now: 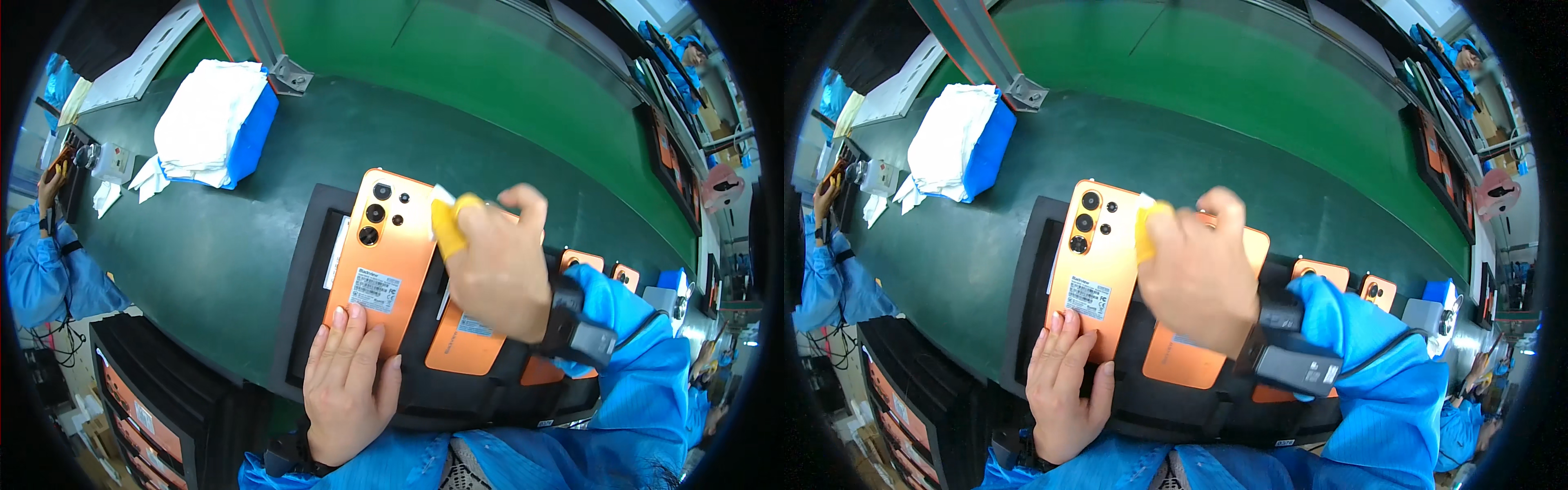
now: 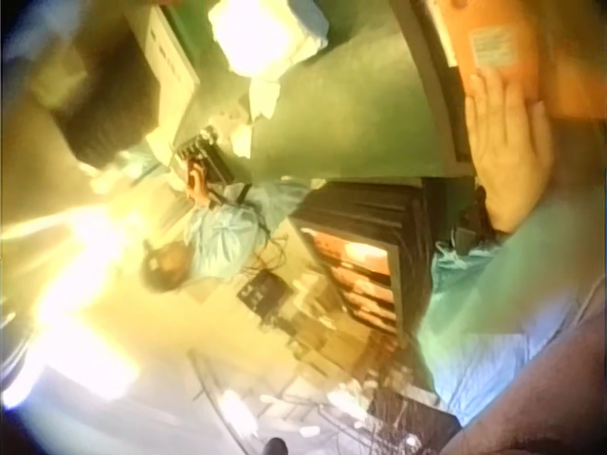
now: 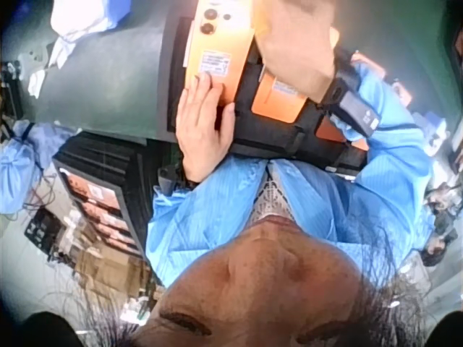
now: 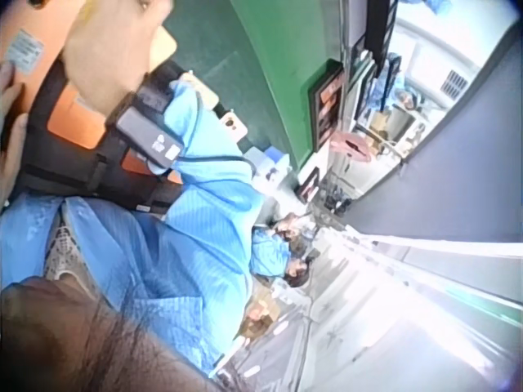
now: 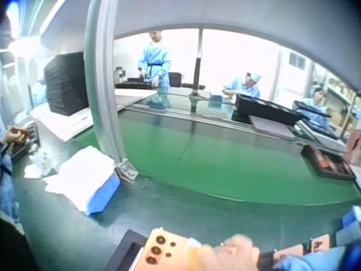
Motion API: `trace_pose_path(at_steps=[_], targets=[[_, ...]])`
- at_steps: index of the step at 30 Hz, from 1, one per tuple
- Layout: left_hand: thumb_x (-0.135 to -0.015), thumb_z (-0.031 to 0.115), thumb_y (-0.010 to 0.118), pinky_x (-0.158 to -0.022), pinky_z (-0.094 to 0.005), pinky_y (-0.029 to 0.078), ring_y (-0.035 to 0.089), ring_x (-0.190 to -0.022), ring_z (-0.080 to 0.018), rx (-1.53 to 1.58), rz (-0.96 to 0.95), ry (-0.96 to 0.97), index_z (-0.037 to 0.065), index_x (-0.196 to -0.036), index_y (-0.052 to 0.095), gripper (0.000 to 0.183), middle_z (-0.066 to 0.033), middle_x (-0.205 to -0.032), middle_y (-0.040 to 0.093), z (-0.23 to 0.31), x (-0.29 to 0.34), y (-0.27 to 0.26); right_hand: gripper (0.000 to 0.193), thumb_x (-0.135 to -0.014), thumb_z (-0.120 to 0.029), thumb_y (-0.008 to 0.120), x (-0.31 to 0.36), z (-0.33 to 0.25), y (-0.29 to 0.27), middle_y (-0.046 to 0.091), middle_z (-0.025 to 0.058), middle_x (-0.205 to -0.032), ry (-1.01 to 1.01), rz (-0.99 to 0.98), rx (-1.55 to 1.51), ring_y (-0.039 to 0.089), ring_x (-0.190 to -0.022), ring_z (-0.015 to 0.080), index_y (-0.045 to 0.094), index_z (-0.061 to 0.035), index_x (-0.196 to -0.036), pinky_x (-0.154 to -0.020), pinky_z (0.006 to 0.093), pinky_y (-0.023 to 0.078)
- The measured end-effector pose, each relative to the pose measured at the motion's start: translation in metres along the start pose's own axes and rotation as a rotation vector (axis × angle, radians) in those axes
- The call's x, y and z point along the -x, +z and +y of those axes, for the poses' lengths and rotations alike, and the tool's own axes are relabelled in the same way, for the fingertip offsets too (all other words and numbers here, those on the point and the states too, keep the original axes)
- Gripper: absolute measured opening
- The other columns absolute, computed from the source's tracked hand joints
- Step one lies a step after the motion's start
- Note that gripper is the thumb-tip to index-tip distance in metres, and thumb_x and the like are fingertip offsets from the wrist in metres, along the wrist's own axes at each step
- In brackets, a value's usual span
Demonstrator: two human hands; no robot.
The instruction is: The recorder wipes the backs and camera modules of several orange mobile phones using a yellow-capped cloth and solvent at a factory assembly station.
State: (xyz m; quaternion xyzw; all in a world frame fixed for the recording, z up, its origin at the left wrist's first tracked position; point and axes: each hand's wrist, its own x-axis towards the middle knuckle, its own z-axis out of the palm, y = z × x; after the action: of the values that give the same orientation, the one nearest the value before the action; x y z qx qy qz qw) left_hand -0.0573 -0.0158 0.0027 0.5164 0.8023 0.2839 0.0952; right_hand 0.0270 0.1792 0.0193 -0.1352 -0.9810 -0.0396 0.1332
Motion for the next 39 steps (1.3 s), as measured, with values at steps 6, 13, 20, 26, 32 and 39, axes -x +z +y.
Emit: trace_pose_path(at_steps=[6,13,20,26,32,39], targets=[[-0.077,0.013,0.070,-0.104,-0.0462,0.038,0.052,-0.123,-0.0357,-0.047,0.028,0.039,-0.001,-0.111,0.064,0.037,-0.0243,-0.126,0.057,0.000,-0.002,0.004,0.020,-0.067,-0.008,0.066,0.008,-0.007,0.008,0.051,0.0031,-0.078,-0.071,0.102,0.025,0.054,-0.070,0.0179,0.071,-0.0014,-0.085,-0.087,0.0459,0.035],[-0.079,0.014,0.069,-0.104,-0.0463,0.038,0.053,-0.122,-0.0361,-0.069,0.043,0.041,-0.002,-0.111,0.064,0.036,-0.0252,-0.125,0.057,0.000,0.001,0.005,0.007,-0.070,-0.004,0.064,-0.014,0.010,0.004,0.047,0.0052,-0.073,0.045,0.099,-0.043,0.054,-0.067,0.0192,0.068,-0.0010,-0.075,-0.089,0.0459,0.033],[-0.079,0.014,0.069,-0.105,-0.0465,0.037,0.053,-0.122,-0.0369,-0.056,0.044,0.048,-0.002,-0.111,0.064,0.036,-0.0259,-0.125,0.057,0.001,-0.001,0.006,0.019,-0.066,-0.003,0.064,0.002,0.010,-0.015,0.048,0.0042,-0.076,0.118,-0.009,0.009,0.054,-0.068,0.0187,0.070,-0.0017,-0.084,-0.090,0.0466,0.031],[-0.079,0.014,0.069,-0.105,-0.0466,0.037,0.052,-0.122,-0.0371,-0.070,0.038,0.046,-0.002,-0.111,0.064,0.036,-0.0259,-0.125,0.057,0.000,0.000,0.004,0.025,-0.074,-0.001,0.061,-0.014,0.018,-0.004,0.050,0.0038,-0.081,0.117,0.108,-0.017,0.055,-0.074,0.0188,0.069,0.0003,-0.097,-0.091,0.0464,0.031],[-0.078,0.007,0.066,-0.106,-0.0474,0.036,0.050,-0.124,-0.0388,-0.031,0.031,0.033,-0.003,-0.110,0.062,0.034,-0.0255,-0.129,0.055,0.002,-0.002,0.004,0.011,-0.072,-0.002,0.061,-0.001,0.006,-0.003,0.048,0.0059,-0.079,0.136,-0.018,-0.012,0.055,-0.075,0.0199,0.069,0.0007,-0.078,-0.090,0.0472,0.031],[-0.077,0.007,0.067,-0.106,-0.0474,0.036,0.050,-0.124,-0.0388,-0.049,0.026,0.029,-0.003,-0.110,0.062,0.035,-0.0258,-0.129,0.055,0.002,-0.001,0.004,0.024,-0.067,-0.008,0.065,-0.001,0.001,-0.016,0.050,0.0005,-0.077,0.092,0.052,0.014,0.053,-0.078,0.0173,0.071,-0.0042,-0.089,-0.087,0.0471,0.032]])
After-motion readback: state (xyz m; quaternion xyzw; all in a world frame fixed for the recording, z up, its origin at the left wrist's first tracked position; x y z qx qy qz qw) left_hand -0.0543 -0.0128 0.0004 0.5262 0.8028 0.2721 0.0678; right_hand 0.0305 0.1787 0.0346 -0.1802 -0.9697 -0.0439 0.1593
